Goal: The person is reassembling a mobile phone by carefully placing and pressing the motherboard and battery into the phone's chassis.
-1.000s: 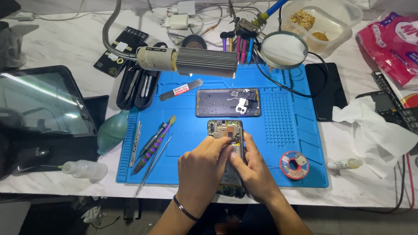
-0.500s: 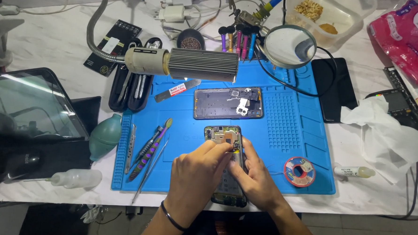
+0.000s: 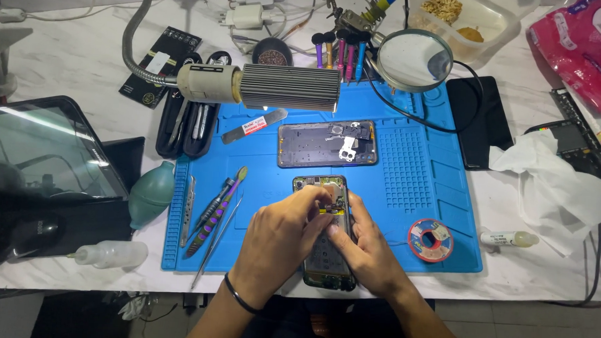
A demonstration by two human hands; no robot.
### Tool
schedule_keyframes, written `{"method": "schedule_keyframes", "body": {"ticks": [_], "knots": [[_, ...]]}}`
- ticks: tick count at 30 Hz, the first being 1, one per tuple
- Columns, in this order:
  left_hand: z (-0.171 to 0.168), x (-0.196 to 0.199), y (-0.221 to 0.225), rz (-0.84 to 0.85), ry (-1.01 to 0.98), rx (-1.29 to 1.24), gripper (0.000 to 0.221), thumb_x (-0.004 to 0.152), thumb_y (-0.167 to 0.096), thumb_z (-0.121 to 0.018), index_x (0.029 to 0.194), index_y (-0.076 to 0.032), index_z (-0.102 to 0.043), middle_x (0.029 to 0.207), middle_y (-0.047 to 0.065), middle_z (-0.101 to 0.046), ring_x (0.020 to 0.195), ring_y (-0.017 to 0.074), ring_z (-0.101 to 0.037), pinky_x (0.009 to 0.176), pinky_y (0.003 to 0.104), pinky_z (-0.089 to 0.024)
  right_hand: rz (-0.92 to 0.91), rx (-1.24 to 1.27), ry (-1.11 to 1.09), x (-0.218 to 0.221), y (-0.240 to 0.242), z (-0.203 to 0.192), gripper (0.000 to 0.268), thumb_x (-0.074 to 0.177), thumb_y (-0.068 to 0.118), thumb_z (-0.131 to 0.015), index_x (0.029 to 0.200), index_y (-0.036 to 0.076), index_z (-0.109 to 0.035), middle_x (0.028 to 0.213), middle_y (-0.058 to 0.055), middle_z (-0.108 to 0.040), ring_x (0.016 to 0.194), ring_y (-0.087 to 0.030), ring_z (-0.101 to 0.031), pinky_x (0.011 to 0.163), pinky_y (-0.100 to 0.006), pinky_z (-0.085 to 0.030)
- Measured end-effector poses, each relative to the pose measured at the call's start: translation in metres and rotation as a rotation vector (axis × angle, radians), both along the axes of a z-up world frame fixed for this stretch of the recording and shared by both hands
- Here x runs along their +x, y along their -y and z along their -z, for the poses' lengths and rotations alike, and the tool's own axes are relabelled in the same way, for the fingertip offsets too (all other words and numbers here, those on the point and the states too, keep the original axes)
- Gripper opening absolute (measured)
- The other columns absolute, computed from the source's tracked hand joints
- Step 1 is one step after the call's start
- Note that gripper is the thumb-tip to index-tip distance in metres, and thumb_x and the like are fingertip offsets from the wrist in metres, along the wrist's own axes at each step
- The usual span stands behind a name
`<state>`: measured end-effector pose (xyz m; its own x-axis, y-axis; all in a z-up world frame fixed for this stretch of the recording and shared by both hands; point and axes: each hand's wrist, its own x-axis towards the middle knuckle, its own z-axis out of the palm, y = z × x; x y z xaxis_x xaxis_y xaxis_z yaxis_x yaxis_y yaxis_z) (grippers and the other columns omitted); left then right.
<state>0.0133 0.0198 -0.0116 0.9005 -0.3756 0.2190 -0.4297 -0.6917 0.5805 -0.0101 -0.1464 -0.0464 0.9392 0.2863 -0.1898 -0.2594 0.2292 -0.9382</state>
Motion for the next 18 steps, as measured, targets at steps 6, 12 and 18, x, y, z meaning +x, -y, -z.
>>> {"method": "schedule_keyframes", "body": {"ticks": [6,12,18], "knots": [[0.0003,-0.0037,-0.0012,-0.003,0.041,-0.120,0.021,0.093,-0.019,-0.072,0.112,-0.011,-0.066,0.089,0.001,-0.072,0.072,0.0162,-0.071,0.061,0.031,-0.056,0.001,0.049,-0.020,-0.0003,-0.0014,-0.0014,0.056,0.097,0.018,-0.053,0.150,0.013,-0.038,0.118,-0.017,-0.069,0.101,-0.025,-0.074,0.083,-0.043,-0.068],[0.0026,-0.0059,-0.0022,-0.036,0.037,-0.126,0.017,0.090,-0.014,-0.074,0.107,-0.013,-0.070,0.091,0.002,-0.071,0.074,0.0180,-0.070,0.062,0.033,-0.056,-0.006,0.077,0.007,-0.0002,-0.0027,-0.0001,0.053,0.098,0.018,-0.054,0.149,0.011,-0.040,0.119,-0.018,-0.068,0.101,-0.025,-0.073,0.084,-0.041,-0.067],[0.0045,-0.0049,0.0013,-0.042,0.065,-0.133,0.006,0.095,-0.015,-0.068,0.101,-0.013,-0.067,0.090,0.000,-0.070,0.073,0.0178,-0.069,0.059,0.032,-0.054,0.008,0.102,0.020,-0.0002,-0.0026,0.0055,0.052,0.098,0.017,-0.054,0.149,0.011,-0.040,0.117,-0.016,-0.068,0.100,-0.022,-0.072,0.085,-0.039,-0.065]]}}
